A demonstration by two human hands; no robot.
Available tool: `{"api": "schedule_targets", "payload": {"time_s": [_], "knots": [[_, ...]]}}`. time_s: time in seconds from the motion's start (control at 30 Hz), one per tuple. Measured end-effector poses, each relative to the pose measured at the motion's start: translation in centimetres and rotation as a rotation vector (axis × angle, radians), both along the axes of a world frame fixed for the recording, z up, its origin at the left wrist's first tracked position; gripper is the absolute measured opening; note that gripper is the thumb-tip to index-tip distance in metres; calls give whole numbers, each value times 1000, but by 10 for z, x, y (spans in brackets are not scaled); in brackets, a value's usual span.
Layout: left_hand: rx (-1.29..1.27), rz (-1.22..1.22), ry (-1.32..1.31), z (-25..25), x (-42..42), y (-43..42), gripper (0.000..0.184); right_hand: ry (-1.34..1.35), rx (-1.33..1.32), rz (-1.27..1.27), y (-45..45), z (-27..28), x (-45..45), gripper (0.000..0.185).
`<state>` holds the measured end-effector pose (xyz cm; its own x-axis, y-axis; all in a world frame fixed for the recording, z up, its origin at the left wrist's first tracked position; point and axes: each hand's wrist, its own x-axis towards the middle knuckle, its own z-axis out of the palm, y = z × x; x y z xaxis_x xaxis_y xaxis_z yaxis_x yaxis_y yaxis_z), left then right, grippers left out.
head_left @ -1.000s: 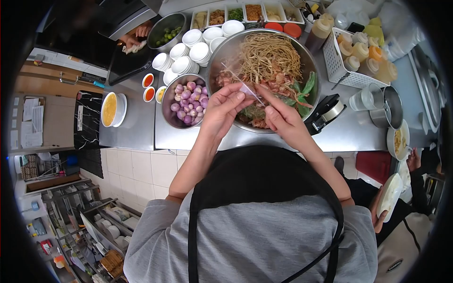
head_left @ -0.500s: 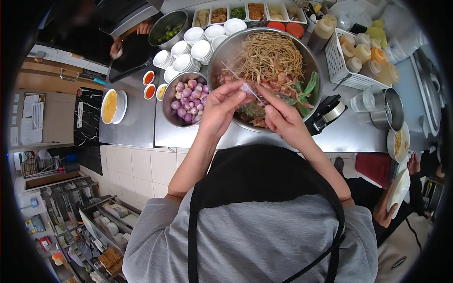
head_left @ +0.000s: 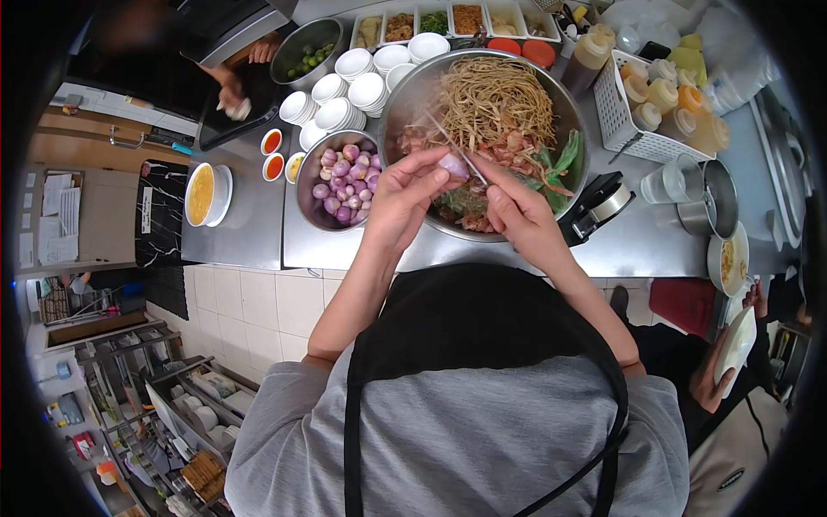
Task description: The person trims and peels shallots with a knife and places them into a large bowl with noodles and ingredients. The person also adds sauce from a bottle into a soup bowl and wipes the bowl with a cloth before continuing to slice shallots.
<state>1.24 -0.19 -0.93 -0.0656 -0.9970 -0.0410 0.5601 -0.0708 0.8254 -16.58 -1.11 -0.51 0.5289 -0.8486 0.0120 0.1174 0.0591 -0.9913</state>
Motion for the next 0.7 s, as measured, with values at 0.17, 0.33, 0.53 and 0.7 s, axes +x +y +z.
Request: {"api": "schedule_targets", "payload": {"time_s": [0.17,0.33,0.53,0.7], "knots": [[-2,-6,16,-1,2,0,27,9,9,6,0,5,-2,40],[4,-41,48,0,1,0,30,-12,96,77,3,12,-1,40],[19,-40,64,1,2,1,27,-39,126,81,0,9,-3,39],[1,-1,56,-1,-1,0,30,-45,91,67,3,11,1,38]]}}
